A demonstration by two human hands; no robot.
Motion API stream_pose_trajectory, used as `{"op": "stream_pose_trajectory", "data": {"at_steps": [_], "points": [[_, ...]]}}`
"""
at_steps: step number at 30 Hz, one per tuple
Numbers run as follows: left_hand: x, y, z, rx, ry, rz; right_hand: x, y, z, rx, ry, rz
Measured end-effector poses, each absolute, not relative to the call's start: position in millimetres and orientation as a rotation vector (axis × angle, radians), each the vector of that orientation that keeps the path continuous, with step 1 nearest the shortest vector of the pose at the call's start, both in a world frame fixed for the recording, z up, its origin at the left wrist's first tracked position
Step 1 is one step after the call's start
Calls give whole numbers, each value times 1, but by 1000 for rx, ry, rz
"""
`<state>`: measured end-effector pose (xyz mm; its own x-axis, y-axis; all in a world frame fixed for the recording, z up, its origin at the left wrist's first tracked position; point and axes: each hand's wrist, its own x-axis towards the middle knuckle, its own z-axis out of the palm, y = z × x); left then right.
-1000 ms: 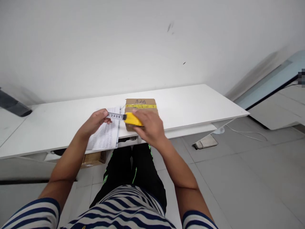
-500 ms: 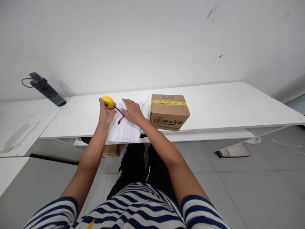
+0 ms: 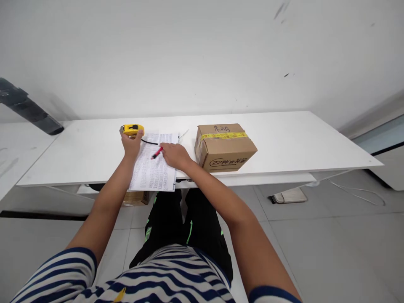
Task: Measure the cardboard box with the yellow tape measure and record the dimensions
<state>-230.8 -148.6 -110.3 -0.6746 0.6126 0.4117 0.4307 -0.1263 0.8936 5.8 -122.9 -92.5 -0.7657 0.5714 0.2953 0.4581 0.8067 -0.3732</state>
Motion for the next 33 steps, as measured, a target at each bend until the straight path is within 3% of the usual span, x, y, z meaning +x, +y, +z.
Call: {"op": "stream_pose_trajectory", "data": {"at_steps": [5,9,18,33], "points": [[-206,-151,-109,1803,2035,1416,28,-135,-120,-985,-1882,1017],[-206,-149,-111,2060,1971,1128,21,-126,-132,-947,-1673,1386],[-211,-143,-118,2032,2024,1063,20,-136,-129,-999,-1766,1167],[-211,-141,-119,2021,2026,1065,15,-136,-131,-942,-1850,1200]]}}
